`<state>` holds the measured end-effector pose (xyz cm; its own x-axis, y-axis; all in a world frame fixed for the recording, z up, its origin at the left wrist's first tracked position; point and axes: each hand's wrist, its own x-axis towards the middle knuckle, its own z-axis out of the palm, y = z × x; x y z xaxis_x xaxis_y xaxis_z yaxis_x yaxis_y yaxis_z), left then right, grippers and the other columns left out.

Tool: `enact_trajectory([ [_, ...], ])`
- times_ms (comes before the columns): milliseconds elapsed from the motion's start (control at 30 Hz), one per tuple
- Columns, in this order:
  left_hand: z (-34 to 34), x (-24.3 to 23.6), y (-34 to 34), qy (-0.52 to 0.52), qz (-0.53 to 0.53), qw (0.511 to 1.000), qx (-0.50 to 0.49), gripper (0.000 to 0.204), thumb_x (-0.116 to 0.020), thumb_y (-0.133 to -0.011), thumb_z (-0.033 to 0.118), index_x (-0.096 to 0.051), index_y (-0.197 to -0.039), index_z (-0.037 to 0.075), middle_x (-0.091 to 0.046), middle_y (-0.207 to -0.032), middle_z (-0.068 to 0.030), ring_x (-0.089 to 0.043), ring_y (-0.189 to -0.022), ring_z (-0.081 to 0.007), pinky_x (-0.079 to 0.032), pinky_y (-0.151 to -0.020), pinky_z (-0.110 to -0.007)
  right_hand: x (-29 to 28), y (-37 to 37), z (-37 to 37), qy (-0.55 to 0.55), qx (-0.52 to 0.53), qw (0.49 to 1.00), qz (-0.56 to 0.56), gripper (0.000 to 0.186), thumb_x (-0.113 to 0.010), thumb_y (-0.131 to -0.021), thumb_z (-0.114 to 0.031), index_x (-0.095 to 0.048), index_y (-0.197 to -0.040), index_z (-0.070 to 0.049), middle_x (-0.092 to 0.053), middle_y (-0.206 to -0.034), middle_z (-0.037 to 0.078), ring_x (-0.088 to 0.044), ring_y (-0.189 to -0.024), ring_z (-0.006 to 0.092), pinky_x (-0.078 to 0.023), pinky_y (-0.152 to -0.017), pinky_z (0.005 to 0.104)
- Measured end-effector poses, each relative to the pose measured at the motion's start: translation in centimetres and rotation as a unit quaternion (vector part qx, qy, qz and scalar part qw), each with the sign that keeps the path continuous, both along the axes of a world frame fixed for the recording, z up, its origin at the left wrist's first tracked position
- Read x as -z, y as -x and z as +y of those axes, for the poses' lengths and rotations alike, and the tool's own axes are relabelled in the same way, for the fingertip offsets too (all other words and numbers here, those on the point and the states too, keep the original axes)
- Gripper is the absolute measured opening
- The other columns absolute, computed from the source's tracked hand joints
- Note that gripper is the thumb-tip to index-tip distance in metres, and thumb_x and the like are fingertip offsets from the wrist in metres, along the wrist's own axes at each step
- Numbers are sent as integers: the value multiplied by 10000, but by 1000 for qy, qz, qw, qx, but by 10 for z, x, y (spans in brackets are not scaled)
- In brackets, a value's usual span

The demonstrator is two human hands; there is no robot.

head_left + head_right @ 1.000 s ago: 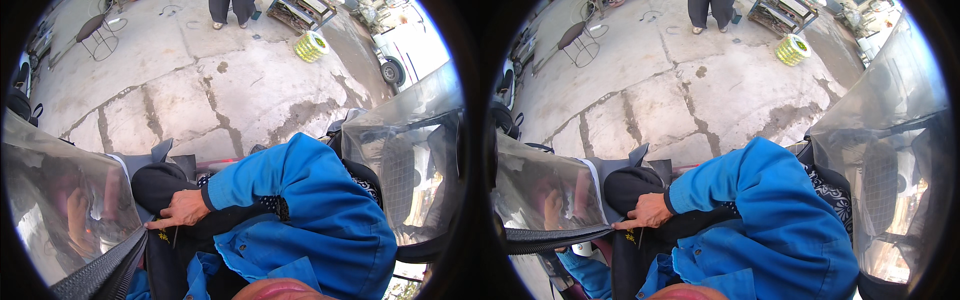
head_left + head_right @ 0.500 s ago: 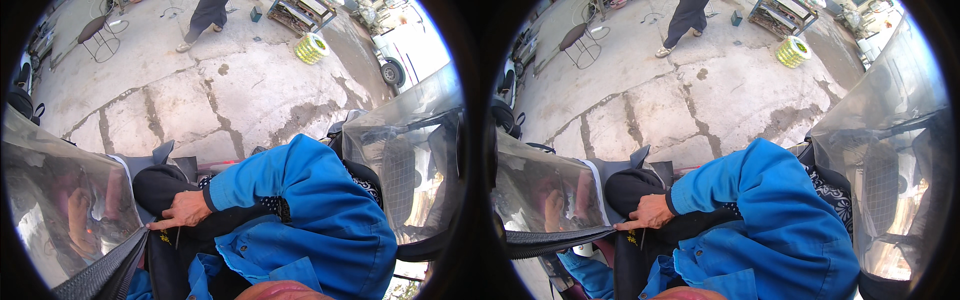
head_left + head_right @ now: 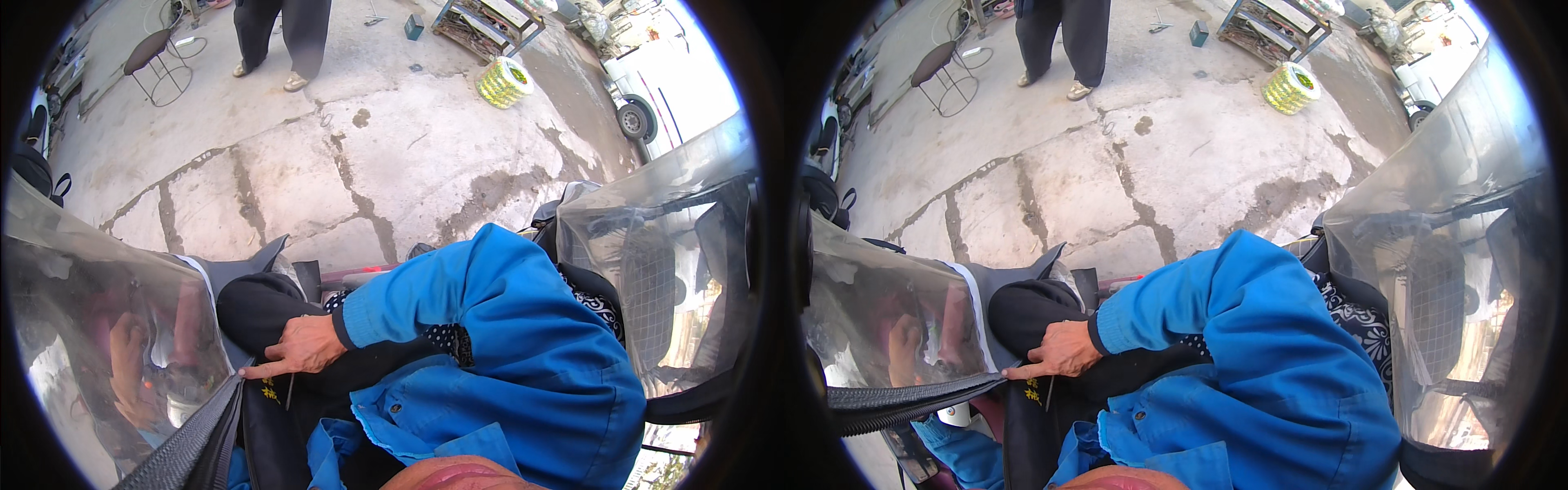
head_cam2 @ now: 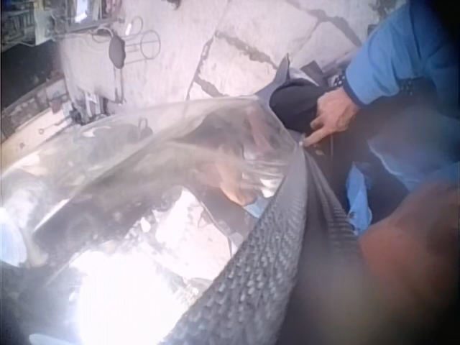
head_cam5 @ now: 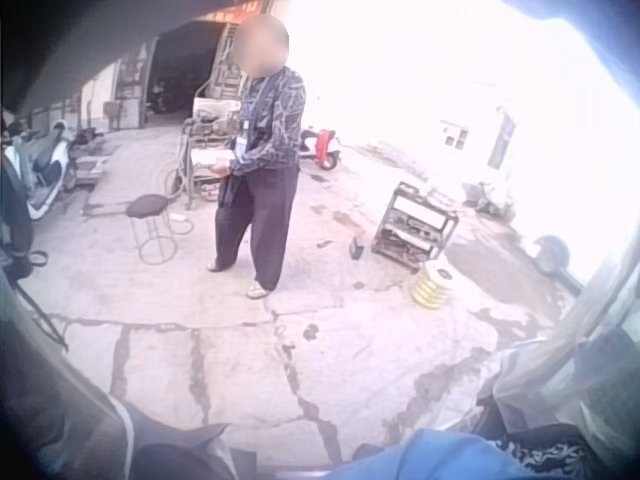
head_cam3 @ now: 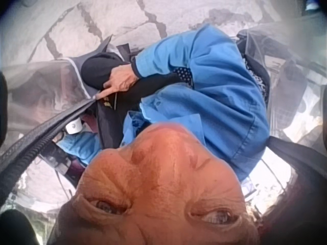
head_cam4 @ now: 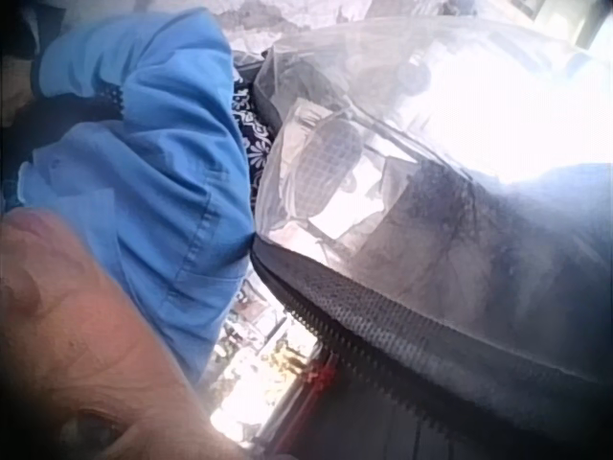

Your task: The person sews a black fabric enclosure attached to a scooter using a needle and thread. They repeatedly pull the needle through the fabric along the edge, securing the enclosure to the vehicle frame.

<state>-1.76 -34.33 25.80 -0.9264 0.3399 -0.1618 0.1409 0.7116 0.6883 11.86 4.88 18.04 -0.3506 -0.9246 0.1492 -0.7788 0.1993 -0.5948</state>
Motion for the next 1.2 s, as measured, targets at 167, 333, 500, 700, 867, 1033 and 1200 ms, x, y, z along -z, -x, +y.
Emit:
enact_trajectory([
  [167,-2,-4,1,21,-56,998,-33,138,-491,-909,33,-622,-931,-6,-529,-767,-28,-477,-723,-136,-402,-659,-328,1,0,0,-3,0,1000,-20,906,-591,-993,-108,-121,-1763,-190,-670,-1066,205,-734,-751,391,-571,-651,498],
  [333,-11,9,4,-1,-67,997,-49,142,-485,-903,16,-625,-919,-3,-530,-760,-8,-471,-724,-122,-395,-659,-317,1,0,0,16,5,1000,3,925,-604,-970,-86,-131,-1762,-153,-657,-1037,184,-726,-722,366,-574,-607,474],
  [500,-17,13,4,-23,-64,997,-47,149,-483,-906,12,-630,-915,0,-534,-768,-6,-472,-726,-123,-396,-662,-310,1,1,1,18,0,1000,7,907,-597,-980,-86,-136,-1759,-137,-661,-1019,179,-728,-722,362,-568,-599,466],
  [700,-8,6,2,-26,-58,997,-47,106,-535,-952,32,-633,-948,-9,-553,-785,-10,-503,-750,-134,-423,-687,-313,1,1,0,-8,-1,1000,-22,903,-592,-1004,-119,-111,-1763,-211,-691,-1106,226,-743,-766,387,-567,-641,493],
  [867,3,-5,-1,1,-59,997,-40,128,-580,-984,83,-656,-996,-19,-607,-819,-36,-538,-792,-144,-460,-732,-329,0,2,0,-9,-3,1000,-27,907,-591,-1005,-117,-104,-1763,-216,-689,-1136,242,-746,-771,397,-577,-654,497],
  [1033,4,-10,1,24,-66,997,-36,152,-593,-987,109,-666,-1007,-23,-628,-828,-49,-545,-799,-156,-469,-746,-342,-2,2,1,-11,-3,1000,-29,917,-601,-998,-112,-106,-1763,-219,-687,-1150,246,-750,-778,402,-583,-664,501],
  [1200,3,-8,2,35,-75,996,-40,153,-596,-984,112,-663,-1002,-25,-622,-816,-53,-545,-792,-158,-467,-742,-347,-3,3,1,-12,-2,999,-35,919,-603,-993,-110,-112,-1762,-222,-689,-1117,235,-747,-772,402,-585,-668,502],
])
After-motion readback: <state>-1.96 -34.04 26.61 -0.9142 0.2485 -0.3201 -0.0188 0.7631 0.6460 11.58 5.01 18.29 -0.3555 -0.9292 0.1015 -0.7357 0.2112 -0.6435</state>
